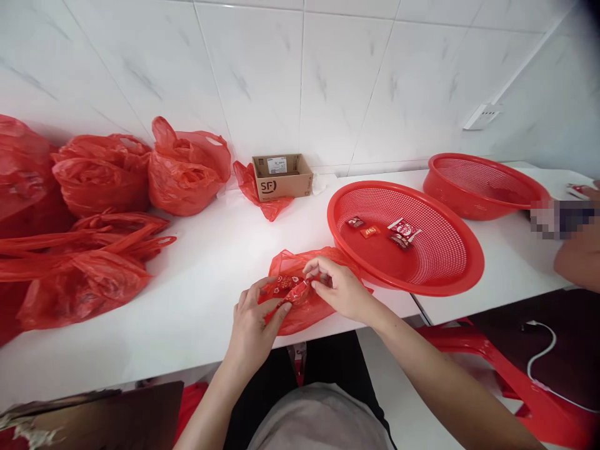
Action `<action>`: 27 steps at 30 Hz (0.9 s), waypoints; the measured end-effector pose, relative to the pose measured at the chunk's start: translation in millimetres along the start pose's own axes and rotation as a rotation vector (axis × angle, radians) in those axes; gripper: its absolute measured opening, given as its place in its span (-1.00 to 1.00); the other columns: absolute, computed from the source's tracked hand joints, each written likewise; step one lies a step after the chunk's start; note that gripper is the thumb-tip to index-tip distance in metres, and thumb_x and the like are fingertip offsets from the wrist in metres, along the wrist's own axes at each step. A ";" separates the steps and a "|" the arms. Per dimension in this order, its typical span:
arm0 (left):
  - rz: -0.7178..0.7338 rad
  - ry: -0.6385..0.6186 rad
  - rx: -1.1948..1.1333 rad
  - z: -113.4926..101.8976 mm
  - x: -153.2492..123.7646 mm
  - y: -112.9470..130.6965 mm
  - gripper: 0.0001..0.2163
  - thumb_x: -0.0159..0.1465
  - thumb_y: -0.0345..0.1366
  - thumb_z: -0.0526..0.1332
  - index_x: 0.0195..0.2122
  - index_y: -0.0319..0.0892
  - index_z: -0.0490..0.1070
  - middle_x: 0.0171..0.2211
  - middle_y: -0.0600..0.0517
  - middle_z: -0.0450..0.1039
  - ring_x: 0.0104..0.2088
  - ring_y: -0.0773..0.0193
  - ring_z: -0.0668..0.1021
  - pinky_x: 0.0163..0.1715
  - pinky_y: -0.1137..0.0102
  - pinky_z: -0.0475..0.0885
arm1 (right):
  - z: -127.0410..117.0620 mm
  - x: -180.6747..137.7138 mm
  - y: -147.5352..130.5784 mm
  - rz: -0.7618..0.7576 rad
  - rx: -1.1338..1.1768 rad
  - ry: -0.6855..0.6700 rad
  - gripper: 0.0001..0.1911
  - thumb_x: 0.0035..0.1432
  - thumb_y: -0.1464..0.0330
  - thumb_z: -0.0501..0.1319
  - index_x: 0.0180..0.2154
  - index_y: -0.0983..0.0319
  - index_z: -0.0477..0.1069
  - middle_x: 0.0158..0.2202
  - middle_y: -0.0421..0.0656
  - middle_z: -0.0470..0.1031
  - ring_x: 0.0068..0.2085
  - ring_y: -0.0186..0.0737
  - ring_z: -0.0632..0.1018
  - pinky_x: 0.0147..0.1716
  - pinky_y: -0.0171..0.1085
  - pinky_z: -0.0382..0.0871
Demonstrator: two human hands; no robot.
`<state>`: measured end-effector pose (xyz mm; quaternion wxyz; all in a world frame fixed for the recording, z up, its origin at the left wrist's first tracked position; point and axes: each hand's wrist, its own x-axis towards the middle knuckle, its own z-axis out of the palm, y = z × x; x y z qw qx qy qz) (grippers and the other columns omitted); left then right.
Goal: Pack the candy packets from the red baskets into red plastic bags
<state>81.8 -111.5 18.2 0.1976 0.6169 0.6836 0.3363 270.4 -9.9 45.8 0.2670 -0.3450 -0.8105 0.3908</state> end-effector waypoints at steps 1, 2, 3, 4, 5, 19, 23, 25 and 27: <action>-0.035 -0.008 -0.057 0.3 1.2 -2.4 -0.73 0.33 -0.09 0.11 -0.26 0.05 0.62 0.14 -0.03 0.31 0.04 -0.01 0.38 0.02 0.02 0.33 | -1.1 -0.8 0.6 0.000 -0.023 0.010 -0.72 0.13 0.55 0.08 -0.13 0.16 0.33 -0.19 -0.20 0.49 -0.28 -0.33 0.47 -0.21 -0.28 0.34; -0.069 -0.009 -0.125 0.0 2.0 -5.0 -0.72 0.32 -0.07 0.11 -0.27 0.03 0.62 0.13 -0.03 0.32 0.06 0.00 0.39 0.04 0.04 0.33 | -2.3 -1.8 2.0 0.007 -0.052 0.014 -0.70 0.13 0.55 0.08 -0.11 0.15 0.32 -0.20 -0.19 0.49 -0.27 -0.32 0.48 -0.21 -0.27 0.34; -0.104 -0.003 -0.204 -0.9 2.6 -7.3 -0.71 0.31 -0.05 0.12 -0.27 0.01 0.63 0.12 -0.05 0.33 0.08 0.00 0.38 0.06 0.06 0.33 | -3.6 -3.0 3.9 0.019 -0.085 0.009 -0.69 0.13 0.54 0.08 -0.09 0.15 0.32 -0.21 -0.19 0.48 -0.27 -0.31 0.48 -0.22 -0.27 0.34; -0.137 0.006 -0.293 -2.0 2.8 -9.2 -0.70 0.30 -0.04 0.13 -0.27 -0.01 0.63 0.10 -0.06 0.33 0.10 0.01 0.38 0.09 0.09 0.32 | -4.7 -4.3 6.1 0.031 -0.123 -0.007 -0.67 0.12 0.55 0.08 -0.09 0.15 0.33 -0.22 -0.20 0.48 -0.28 -0.30 0.49 -0.24 -0.28 0.34; -0.169 0.017 -0.388 -3.3 2.7 -10.4 -0.69 0.30 -0.03 0.14 -0.25 -0.04 0.63 0.10 -0.07 0.34 0.14 0.02 0.36 0.12 0.13 0.31 | -5.6 -5.6 8.3 0.040 -0.159 -0.034 -0.67 0.11 0.56 0.07 -0.10 0.15 0.34 -0.23 -0.20 0.49 -0.28 -0.29 0.49 -0.26 -0.28 0.33; -0.193 0.008 -0.764 -3.2 -5.4 -2.9 -0.76 0.32 -0.09 0.17 -0.15 0.03 0.61 0.16 0.00 0.32 0.25 0.07 0.28 0.24 0.21 0.20 | 17.9 3.6 -22.4 0.059 0.325 0.051 -0.61 0.34 0.10 0.03 -0.42 0.21 0.32 -0.45 -0.25 0.38 -0.39 -0.33 0.40 -0.35 -0.33 0.25; -0.122 -0.012 -0.709 -7.0 -8.7 -0.8 -0.78 0.34 -0.14 0.16 -0.14 0.07 0.61 0.17 0.01 0.31 0.25 0.10 0.26 0.23 0.23 0.20 | 21.7 6.0 -24.9 0.037 0.410 0.066 -0.59 0.36 0.10 0.00 -0.44 0.20 0.27 -0.49 -0.26 0.32 -0.42 -0.34 0.37 -0.38 -0.34 0.24; -0.096 -0.022 -0.688 -9.6 -9.7 1.7 -0.78 0.34 -0.16 0.16 -0.13 0.08 0.60 0.19 0.01 0.30 0.24 0.10 0.28 0.23 0.23 0.20 | 20.7 5.8 -27.1 0.033 0.459 0.041 -0.59 0.36 0.10 0.00 -0.44 0.20 0.26 -0.48 -0.26 0.32 -0.43 -0.35 0.36 -0.39 -0.34 0.24; -0.076 -0.028 -0.681 -12.1 -9.9 4.3 -0.78 0.35 -0.17 0.16 -0.11 0.07 0.60 0.19 0.00 0.29 0.23 0.09 0.29 0.23 0.22 0.21 | 19.5 5.4 -29.5 0.030 0.505 0.020 -0.59 0.36 0.10 0.00 -0.45 0.20 0.26 -0.48 -0.25 0.31 -0.43 -0.35 0.35 -0.40 -0.35 0.24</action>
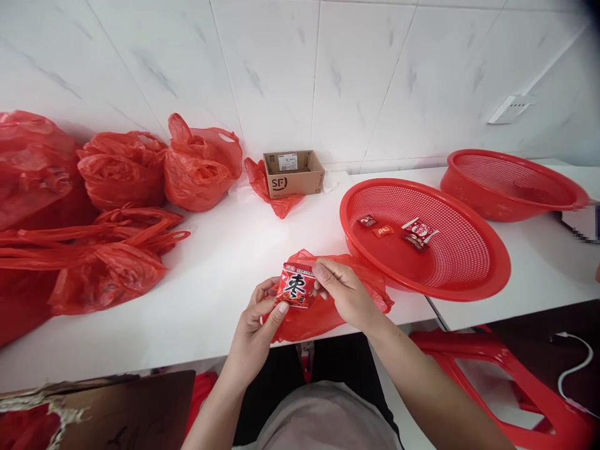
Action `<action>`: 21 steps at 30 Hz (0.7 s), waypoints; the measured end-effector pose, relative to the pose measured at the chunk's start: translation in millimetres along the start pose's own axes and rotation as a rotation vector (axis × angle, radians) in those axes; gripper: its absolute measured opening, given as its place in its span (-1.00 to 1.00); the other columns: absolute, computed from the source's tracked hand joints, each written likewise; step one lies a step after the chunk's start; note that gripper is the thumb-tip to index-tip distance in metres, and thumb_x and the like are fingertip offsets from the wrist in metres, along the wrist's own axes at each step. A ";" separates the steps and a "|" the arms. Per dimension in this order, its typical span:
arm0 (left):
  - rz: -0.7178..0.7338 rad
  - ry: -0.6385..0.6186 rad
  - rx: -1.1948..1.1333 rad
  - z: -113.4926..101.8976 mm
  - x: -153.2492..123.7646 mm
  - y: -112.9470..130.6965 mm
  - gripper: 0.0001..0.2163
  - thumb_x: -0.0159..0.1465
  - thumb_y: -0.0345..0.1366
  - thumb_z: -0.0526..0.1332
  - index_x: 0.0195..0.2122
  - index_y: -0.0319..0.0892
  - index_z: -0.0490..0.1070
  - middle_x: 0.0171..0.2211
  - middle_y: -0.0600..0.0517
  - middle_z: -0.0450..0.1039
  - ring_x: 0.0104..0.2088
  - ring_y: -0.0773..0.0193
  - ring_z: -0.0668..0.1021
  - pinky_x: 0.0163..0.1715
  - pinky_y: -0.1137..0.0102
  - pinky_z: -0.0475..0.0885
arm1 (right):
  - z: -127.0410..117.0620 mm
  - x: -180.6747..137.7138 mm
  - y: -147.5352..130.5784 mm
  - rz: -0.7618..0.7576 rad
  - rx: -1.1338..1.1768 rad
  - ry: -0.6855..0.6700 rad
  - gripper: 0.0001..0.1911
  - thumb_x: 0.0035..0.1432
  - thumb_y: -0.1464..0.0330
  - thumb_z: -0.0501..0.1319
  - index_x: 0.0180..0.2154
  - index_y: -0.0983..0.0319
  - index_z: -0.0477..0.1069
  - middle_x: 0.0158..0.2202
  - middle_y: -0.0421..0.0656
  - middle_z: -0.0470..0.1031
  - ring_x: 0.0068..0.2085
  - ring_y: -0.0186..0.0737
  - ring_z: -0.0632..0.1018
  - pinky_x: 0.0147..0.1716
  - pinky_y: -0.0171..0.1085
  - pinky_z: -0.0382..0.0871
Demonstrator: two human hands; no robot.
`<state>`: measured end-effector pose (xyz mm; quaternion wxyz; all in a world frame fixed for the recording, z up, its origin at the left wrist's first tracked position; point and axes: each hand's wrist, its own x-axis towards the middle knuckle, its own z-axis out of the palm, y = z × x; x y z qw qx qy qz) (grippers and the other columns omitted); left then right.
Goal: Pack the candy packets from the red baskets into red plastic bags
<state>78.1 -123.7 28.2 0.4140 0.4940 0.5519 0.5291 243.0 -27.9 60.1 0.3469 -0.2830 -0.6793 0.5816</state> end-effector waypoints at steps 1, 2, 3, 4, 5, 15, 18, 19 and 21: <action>0.006 -0.004 -0.001 -0.1 -0.1 1.6 -0.78 0.35 -0.18 0.16 -0.10 0.06 0.59 0.20 0.00 0.29 0.23 0.09 0.30 0.23 0.22 0.21 | 0.1 -0.2 -1.1 0.000 0.016 -0.006 -0.60 0.36 0.10 0.01 -0.44 0.20 0.26 -0.48 -0.25 0.31 -0.43 -0.35 0.35 -0.41 -0.35 0.23; 0.012 -0.006 -0.001 -0.3 -0.1 2.9 -0.77 0.35 -0.18 0.16 -0.10 0.06 0.59 0.19 -0.01 0.29 0.22 0.08 0.30 0.22 0.21 0.22 | 0.4 -0.3 -2.0 -0.001 0.025 -0.009 -0.60 0.36 0.09 0.01 -0.44 0.20 0.26 -0.48 -0.25 0.31 -0.43 -0.35 0.35 -0.42 -0.35 0.23; 0.015 -0.009 0.000 -0.5 -0.1 3.9 -0.77 0.35 -0.18 0.15 -0.10 0.05 0.59 0.19 -0.01 0.29 0.23 0.07 0.30 0.22 0.21 0.22 | 0.8 -0.3 -2.6 -0.001 0.029 -0.009 -0.60 0.35 0.09 0.01 -0.44 0.20 0.26 -0.49 -0.25 0.31 -0.44 -0.35 0.34 -0.43 -0.35 0.23; 0.018 -0.010 0.002 -0.7 -0.2 4.6 -0.77 0.35 -0.17 0.15 -0.10 0.03 0.59 0.19 -0.02 0.30 0.23 0.07 0.30 0.22 0.21 0.22 | 1.2 -0.3 -3.1 0.002 0.029 -0.007 -0.59 0.35 0.08 0.01 -0.44 0.20 0.26 -0.49 -0.25 0.31 -0.45 -0.35 0.34 -0.43 -0.35 0.23; 0.019 -0.010 0.006 -1.0 -0.3 4.9 -0.76 0.34 -0.17 0.16 -0.10 0.02 0.60 0.19 -0.02 0.30 0.23 0.06 0.30 0.22 0.21 0.23 | 1.7 -0.2 -3.4 0.005 0.027 -0.005 -0.59 0.34 0.07 0.02 -0.45 0.20 0.26 -0.50 -0.25 0.31 -0.45 -0.35 0.34 -0.44 -0.34 0.23; -0.007 -0.003 0.034 -3.4 -2.2 10.5 -0.75 0.30 -0.18 0.22 -0.03 0.01 0.56 0.12 -0.02 0.38 0.20 0.08 0.34 0.21 0.26 0.23 | 6.3 2.6 -4.1 0.013 0.044 -0.023 -0.58 0.34 0.08 0.03 -0.48 0.20 0.23 -0.52 -0.26 0.29 -0.46 -0.37 0.36 -0.44 -0.35 0.26; -0.036 -0.018 -0.011 -4.5 -2.7 15.9 -0.68 0.27 -0.16 0.25 0.04 -0.03 0.51 0.11 -0.05 0.42 0.15 0.05 0.41 0.17 0.22 0.28 | 7.3 3.5 -3.5 0.010 0.041 -0.048 -0.58 0.35 0.10 0.03 -0.49 0.20 0.22 -0.52 -0.27 0.28 -0.47 -0.37 0.36 -0.44 -0.34 0.26; -0.051 -0.032 -0.043 -4.6 -2.7 17.4 -0.67 0.28 -0.15 0.24 0.05 -0.06 0.50 0.10 -0.06 0.44 0.12 0.04 0.44 0.15 0.21 0.31 | 7.6 3.7 -3.4 0.012 0.036 -0.055 -0.58 0.35 0.11 0.03 -0.50 0.20 0.22 -0.52 -0.27 0.28 -0.48 -0.37 0.36 -0.44 -0.34 0.26; -0.089 -0.059 -0.112 -4.5 -2.5 19.4 -0.66 0.29 -0.14 0.22 0.05 -0.11 0.49 0.05 -0.07 0.49 0.06 0.03 0.49 0.09 0.21 0.37 | 8.1 3.6 -3.2 0.014 0.031 -0.069 -0.58 0.35 0.12 0.03 -0.50 0.20 0.23 -0.53 -0.26 0.28 -0.48 -0.37 0.35 -0.45 -0.33 0.26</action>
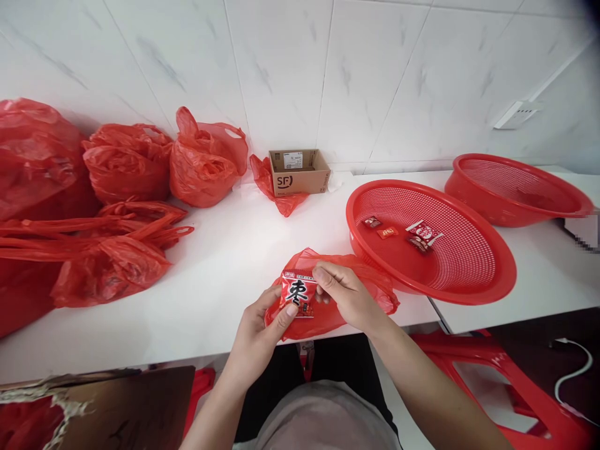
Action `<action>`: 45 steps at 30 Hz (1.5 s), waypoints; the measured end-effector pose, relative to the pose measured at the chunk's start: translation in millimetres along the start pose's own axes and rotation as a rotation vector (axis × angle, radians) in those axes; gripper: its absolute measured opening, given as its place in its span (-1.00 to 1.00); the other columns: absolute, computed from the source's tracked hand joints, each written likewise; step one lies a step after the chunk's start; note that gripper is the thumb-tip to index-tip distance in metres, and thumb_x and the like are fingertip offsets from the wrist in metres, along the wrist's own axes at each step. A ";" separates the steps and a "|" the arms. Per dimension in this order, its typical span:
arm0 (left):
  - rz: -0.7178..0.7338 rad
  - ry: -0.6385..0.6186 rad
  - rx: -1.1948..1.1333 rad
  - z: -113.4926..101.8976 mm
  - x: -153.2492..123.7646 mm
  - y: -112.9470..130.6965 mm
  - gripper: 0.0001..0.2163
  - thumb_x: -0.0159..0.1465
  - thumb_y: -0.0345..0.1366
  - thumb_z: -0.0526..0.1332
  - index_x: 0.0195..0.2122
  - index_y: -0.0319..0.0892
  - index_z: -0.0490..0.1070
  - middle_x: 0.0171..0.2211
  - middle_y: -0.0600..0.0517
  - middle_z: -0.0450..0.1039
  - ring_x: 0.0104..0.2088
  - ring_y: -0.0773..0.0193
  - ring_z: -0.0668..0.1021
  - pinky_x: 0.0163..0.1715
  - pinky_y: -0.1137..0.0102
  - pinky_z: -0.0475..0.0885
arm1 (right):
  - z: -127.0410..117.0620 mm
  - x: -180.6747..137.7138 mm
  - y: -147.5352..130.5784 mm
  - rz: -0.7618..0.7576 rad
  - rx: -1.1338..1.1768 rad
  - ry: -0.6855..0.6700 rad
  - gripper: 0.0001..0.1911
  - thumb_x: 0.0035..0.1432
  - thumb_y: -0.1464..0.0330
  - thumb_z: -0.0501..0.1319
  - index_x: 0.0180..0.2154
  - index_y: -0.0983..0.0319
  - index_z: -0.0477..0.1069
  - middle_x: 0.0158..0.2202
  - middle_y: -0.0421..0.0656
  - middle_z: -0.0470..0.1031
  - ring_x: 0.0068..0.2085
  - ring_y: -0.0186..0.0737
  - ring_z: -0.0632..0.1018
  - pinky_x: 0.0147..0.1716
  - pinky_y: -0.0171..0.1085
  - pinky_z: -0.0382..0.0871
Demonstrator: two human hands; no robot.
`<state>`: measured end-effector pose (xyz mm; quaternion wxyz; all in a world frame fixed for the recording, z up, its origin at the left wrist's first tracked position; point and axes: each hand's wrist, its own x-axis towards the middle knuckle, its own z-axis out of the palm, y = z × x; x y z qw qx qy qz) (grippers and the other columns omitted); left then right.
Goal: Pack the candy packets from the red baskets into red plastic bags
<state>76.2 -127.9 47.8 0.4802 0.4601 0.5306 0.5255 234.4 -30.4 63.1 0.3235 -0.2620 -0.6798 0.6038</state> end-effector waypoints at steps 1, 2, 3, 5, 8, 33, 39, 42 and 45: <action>-0.018 -0.005 -0.028 0.2 0.1 0.4 -0.66 0.29 -0.14 0.21 0.04 -0.13 0.49 0.02 -0.07 0.52 0.03 0.04 0.52 0.05 0.22 0.40 | 0.2 -0.2 0.2 -0.001 0.000 -0.008 -0.58 0.35 0.12 0.04 -0.50 0.20 0.23 -0.53 -0.26 0.28 -0.48 -0.37 0.35 -0.45 -0.33 0.25; -0.031 -0.009 -0.047 0.5 0.3 0.5 -0.67 0.30 -0.14 0.22 0.03 -0.14 0.50 0.00 -0.07 0.54 0.00 0.05 0.53 0.02 0.25 0.42 | 0.2 -0.4 0.4 -0.002 0.001 -0.015 -0.59 0.35 0.13 0.04 -0.50 0.20 0.23 -0.53 -0.26 0.28 -0.48 -0.37 0.35 -0.45 -0.33 0.24; -0.037 -0.009 -0.059 0.8 0.6 0.3 -0.68 0.30 -0.15 0.22 0.02 -0.15 0.50 -0.02 -0.06 0.55 -0.02 0.07 0.55 0.00 0.27 0.43 | 0.3 -0.7 0.8 -0.002 0.003 -0.021 -0.59 0.35 0.14 0.04 -0.50 0.20 0.22 -0.53 -0.27 0.28 -0.48 -0.37 0.35 -0.45 -0.33 0.24; -0.038 -0.010 -0.074 1.2 1.3 -0.4 -0.70 0.30 -0.17 0.22 0.01 -0.16 0.50 -0.04 -0.05 0.57 -0.04 0.10 0.56 -0.01 0.29 0.43 | 0.3 -1.2 1.9 0.003 0.002 -0.028 -0.59 0.36 0.15 0.03 -0.50 0.20 0.22 -0.54 -0.27 0.28 -0.48 -0.37 0.34 -0.45 -0.32 0.23; -0.053 -0.013 -0.097 2.0 2.1 0.0 -0.69 0.29 -0.17 0.23 0.00 -0.17 0.50 -0.05 -0.06 0.57 -0.04 0.10 0.56 0.00 0.28 0.43 | 0.2 -1.6 3.5 0.013 0.006 -0.030 -0.59 0.36 0.13 0.03 -0.50 0.20 0.22 -0.53 -0.26 0.28 -0.48 -0.37 0.34 -0.44 -0.32 0.23; -0.087 -0.025 -0.143 4.4 -0.2 5.1 -0.71 0.29 -0.18 0.23 0.00 -0.16 0.49 -0.07 -0.06 0.57 -0.10 0.15 0.56 -0.02 0.29 0.43 | 0.6 -1.5 2.1 0.002 0.027 -0.030 -0.59 0.36 0.14 0.03 -0.50 0.21 0.22 -0.53 -0.26 0.27 -0.47 -0.36 0.34 -0.45 -0.31 0.22; -0.078 -0.007 -0.099 5.8 0.2 5.5 -0.72 0.24 -0.20 0.30 -0.06 -0.17 0.52 -0.16 -0.02 0.59 -0.17 0.21 0.55 -0.10 0.38 0.43 | 4.4 -3.3 3.0 0.014 -0.030 -0.053 -0.59 0.35 0.14 0.04 -0.50 0.20 0.17 -0.53 -0.27 0.21 -0.47 -0.36 0.29 -0.45 -0.30 0.19; -0.067 0.014 -0.054 5.1 0.7 3.2 -0.74 0.23 -0.18 0.29 -0.10 -0.17 0.53 -0.19 -0.02 0.58 -0.21 0.23 0.54 -0.15 0.39 0.43 | 5.9 -3.7 3.5 0.015 -0.048 -0.071 -0.59 0.36 0.15 0.03 -0.50 0.20 0.16 -0.53 -0.27 0.22 -0.47 -0.36 0.29 -0.43 -0.30 0.19; -0.043 0.038 -0.019 3.7 0.7 1.9 -0.77 0.22 -0.18 0.30 -0.15 -0.17 0.53 -0.23 -0.01 0.56 -0.25 0.24 0.52 -0.18 0.40 0.42 | 6.4 -3.6 3.8 0.019 -0.051 -0.080 -0.59 0.35 0.15 0.03 -0.50 0.20 0.16 -0.53 -0.28 0.22 -0.47 -0.36 0.29 -0.43 -0.30 0.19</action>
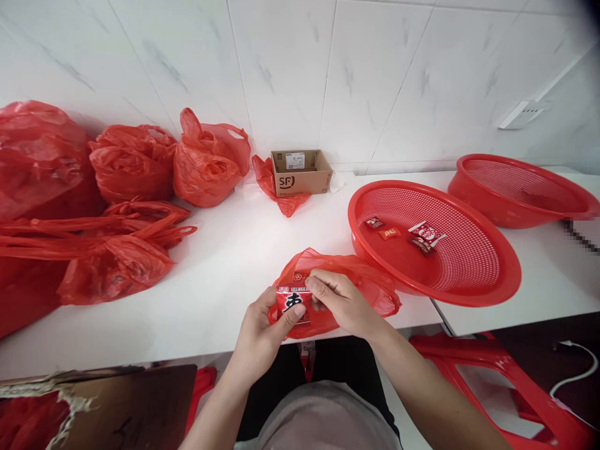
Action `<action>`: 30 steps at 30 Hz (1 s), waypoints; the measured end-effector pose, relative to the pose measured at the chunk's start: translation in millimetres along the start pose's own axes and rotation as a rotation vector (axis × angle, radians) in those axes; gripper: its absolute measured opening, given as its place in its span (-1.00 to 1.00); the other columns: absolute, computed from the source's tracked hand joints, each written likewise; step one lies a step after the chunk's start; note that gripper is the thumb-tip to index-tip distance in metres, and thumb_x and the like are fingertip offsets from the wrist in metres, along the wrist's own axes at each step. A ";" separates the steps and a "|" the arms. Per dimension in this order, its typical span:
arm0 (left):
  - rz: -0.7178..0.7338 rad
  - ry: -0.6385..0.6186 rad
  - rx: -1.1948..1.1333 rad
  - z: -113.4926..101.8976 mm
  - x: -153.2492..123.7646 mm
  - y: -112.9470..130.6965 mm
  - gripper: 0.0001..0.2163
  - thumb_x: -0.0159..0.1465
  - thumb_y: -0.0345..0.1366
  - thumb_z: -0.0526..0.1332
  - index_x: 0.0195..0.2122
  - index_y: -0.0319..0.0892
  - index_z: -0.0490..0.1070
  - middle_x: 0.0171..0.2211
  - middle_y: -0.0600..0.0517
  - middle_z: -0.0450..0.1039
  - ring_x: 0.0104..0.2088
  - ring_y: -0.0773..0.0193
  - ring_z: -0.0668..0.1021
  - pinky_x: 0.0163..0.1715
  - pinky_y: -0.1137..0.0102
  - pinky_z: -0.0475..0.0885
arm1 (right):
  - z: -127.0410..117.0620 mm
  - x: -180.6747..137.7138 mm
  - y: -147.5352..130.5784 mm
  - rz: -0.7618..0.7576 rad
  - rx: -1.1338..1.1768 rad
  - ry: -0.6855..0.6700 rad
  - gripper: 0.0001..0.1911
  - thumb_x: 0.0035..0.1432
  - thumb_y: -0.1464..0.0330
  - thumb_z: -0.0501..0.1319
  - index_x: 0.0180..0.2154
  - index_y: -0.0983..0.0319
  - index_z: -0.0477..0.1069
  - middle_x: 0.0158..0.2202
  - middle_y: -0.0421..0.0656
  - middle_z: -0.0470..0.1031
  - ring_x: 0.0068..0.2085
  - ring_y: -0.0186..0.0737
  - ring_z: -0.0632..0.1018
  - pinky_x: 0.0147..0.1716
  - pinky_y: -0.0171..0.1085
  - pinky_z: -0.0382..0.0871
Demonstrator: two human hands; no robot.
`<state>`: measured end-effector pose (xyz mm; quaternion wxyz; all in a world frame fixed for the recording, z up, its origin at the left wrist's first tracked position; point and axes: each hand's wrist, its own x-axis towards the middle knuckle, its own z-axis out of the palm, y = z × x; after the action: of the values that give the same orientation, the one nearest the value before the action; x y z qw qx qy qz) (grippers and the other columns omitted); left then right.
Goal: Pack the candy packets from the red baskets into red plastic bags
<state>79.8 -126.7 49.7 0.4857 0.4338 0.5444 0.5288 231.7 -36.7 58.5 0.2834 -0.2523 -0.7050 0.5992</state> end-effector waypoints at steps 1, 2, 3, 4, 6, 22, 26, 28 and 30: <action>0.005 0.007 0.003 -0.3 0.1 0.0 -0.78 0.21 -0.19 0.31 -0.18 -0.17 0.53 -0.26 0.00 0.56 -0.26 0.25 0.52 -0.18 0.41 0.42 | 0.1 0.2 0.1 0.004 -0.002 -0.001 -0.59 0.35 0.15 0.03 -0.50 0.20 0.15 -0.53 -0.28 0.22 -0.47 -0.36 0.29 -0.43 -0.30 0.18; 0.007 0.015 0.004 -0.5 0.2 0.1 -0.80 0.20 -0.19 0.32 -0.21 -0.17 0.54 -0.31 0.02 0.55 -0.28 0.26 0.52 -0.19 0.42 0.42 | 0.1 0.4 0.2 0.007 -0.006 -0.003 -0.59 0.35 0.14 0.03 -0.51 0.20 0.15 -0.54 -0.28 0.21 -0.47 -0.36 0.28 -0.44 -0.29 0.17; 0.004 0.023 0.005 -0.6 0.5 0.3 -0.81 0.19 -0.20 0.34 -0.23 -0.17 0.54 -0.35 0.03 0.53 -0.30 0.27 0.52 -0.19 0.43 0.42 | 0.2 0.6 0.5 0.009 -0.010 -0.003 -0.59 0.35 0.14 0.03 -0.51 0.20 0.15 -0.54 -0.28 0.20 -0.47 -0.36 0.27 -0.45 -0.29 0.16; -0.005 0.028 0.001 -0.6 0.8 0.4 -0.82 0.18 -0.20 0.35 -0.25 -0.17 0.54 -0.38 0.04 0.53 -0.31 0.27 0.52 -0.20 0.43 0.42 | 0.1 1.0 0.8 0.008 -0.013 -0.003 -0.59 0.35 0.14 0.03 -0.51 0.20 0.14 -0.54 -0.28 0.19 -0.48 -0.36 0.27 -0.46 -0.29 0.15; -0.029 0.021 -0.023 -0.5 1.7 0.3 -0.79 0.17 -0.19 0.35 -0.22 -0.18 0.55 -0.36 0.03 0.54 -0.30 0.25 0.53 -0.22 0.42 0.43 | -0.2 1.9 1.9 0.004 -0.014 0.001 -0.58 0.35 0.14 0.02 -0.51 0.20 0.15 -0.54 -0.28 0.19 -0.48 -0.35 0.27 -0.46 -0.29 0.15; -0.020 0.056 0.071 -3.4 9.4 -3.8 -0.63 0.27 -0.02 0.20 -0.18 -0.22 0.58 -0.25 -0.11 0.58 -0.17 0.09 0.55 -0.11 0.27 0.43 | -0.4 6.2 6.7 0.025 0.011 0.010 -0.56 0.34 0.08 0.03 -0.51 0.20 0.23 -0.53 -0.24 0.29 -0.46 -0.33 0.33 -0.42 -0.28 0.22; -0.055 0.042 -0.006 -1.2 10.2 -4.5 -0.65 0.27 -0.04 0.20 -0.17 -0.24 0.56 -0.23 -0.09 0.60 -0.21 0.14 0.57 -0.14 0.30 0.44 | -0.2 7.9 8.5 0.018 0.045 0.007 -0.56 0.34 0.09 0.03 -0.50 0.21 0.27 -0.53 -0.24 0.29 -0.46 -0.32 0.32 -0.43 -0.28 0.21; -0.072 0.038 -0.031 -0.9 10.4 -4.9 -0.65 0.27 -0.04 0.21 -0.17 -0.24 0.55 -0.25 -0.07 0.60 -0.23 0.15 0.58 -0.16 0.32 0.45 | 0.5 8.4 9.5 0.016 0.062 0.002 -0.56 0.34 0.10 0.03 -0.50 0.21 0.27 -0.53 -0.24 0.28 -0.46 -0.33 0.31 -0.43 -0.28 0.20; -0.077 0.031 -0.036 -1.0 10.4 -5.6 -0.65 0.27 -0.04 0.21 -0.16 -0.24 0.54 -0.25 -0.07 0.60 -0.23 0.16 0.58 -0.16 0.32 0.45 | 1.6 8.6 10.3 0.019 0.070 0.005 -0.57 0.34 0.10 0.04 -0.50 0.21 0.25 -0.53 -0.24 0.27 -0.47 -0.33 0.31 -0.44 -0.28 0.19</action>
<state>77.5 -116.9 43.4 0.5047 0.3954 0.5587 0.5261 224.6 -30.2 48.9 0.2881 -0.2506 -0.6804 0.6255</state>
